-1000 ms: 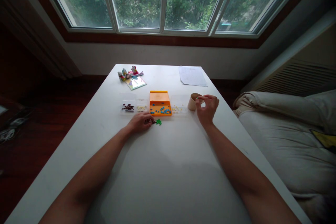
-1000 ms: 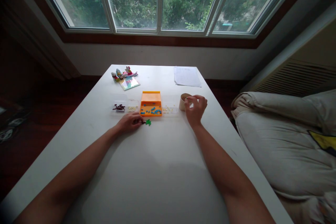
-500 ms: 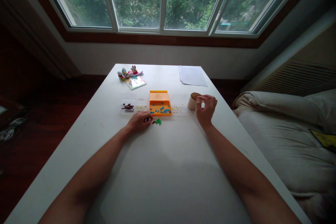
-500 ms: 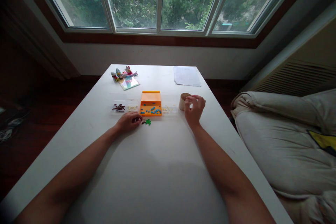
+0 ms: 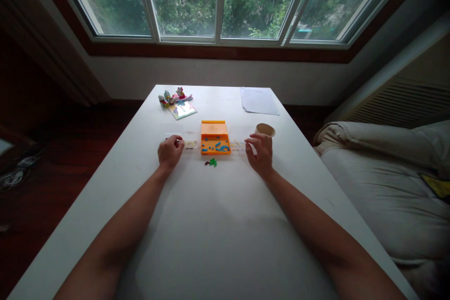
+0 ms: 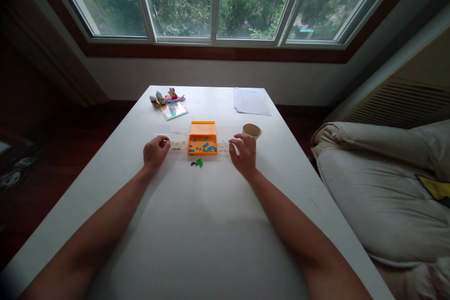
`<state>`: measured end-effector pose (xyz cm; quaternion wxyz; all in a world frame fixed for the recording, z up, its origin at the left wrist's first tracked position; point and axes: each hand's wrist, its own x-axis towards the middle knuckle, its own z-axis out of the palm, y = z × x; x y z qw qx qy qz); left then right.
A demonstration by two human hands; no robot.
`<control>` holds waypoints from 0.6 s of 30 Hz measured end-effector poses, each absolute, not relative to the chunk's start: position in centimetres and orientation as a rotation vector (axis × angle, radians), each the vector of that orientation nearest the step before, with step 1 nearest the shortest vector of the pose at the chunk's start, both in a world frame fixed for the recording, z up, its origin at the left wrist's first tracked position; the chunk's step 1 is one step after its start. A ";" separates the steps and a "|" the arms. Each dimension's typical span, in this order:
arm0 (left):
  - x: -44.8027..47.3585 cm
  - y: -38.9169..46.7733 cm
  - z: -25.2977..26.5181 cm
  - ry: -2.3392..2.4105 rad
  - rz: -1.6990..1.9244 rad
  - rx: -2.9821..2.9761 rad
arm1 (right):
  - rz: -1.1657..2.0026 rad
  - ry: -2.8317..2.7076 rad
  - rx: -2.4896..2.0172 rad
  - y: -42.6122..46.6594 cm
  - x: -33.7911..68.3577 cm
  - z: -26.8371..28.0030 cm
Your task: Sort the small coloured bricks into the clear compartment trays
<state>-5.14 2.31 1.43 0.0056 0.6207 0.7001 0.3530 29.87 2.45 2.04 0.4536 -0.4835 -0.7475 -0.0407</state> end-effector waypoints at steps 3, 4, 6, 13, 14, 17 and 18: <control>-5.9 2.6 1.2 2.290 1.107 1.857 | -0.059 -1.866 -1.171 2.3 29.6 2.0; -6.1 2.7 1.1 2.314 1.105 1.838 | -0.052 -1.872 -1.161 2.4 29.5 1.9; -6.4 2.9 0.9 2.346 1.097 1.814 | -0.038 -1.890 -1.137 2.4 29.4 1.9; -6.4 3.0 0.6 2.362 1.087 1.821 | 0.136 -2.048 -1.058 2.0 28.4 1.9; -6.4 3.0 0.6 2.356 1.093 1.828 | 0.171 -2.085 -1.035 1.7 28.1 2.0; -6.1 2.8 0.8 2.321 1.121 1.869 | 0.273 -2.247 -0.963 1.0 26.9 1.9; -6.0 2.8 0.9 2.300 1.134 1.892 | 0.296 -2.304 -0.940 0.7 26.5 1.8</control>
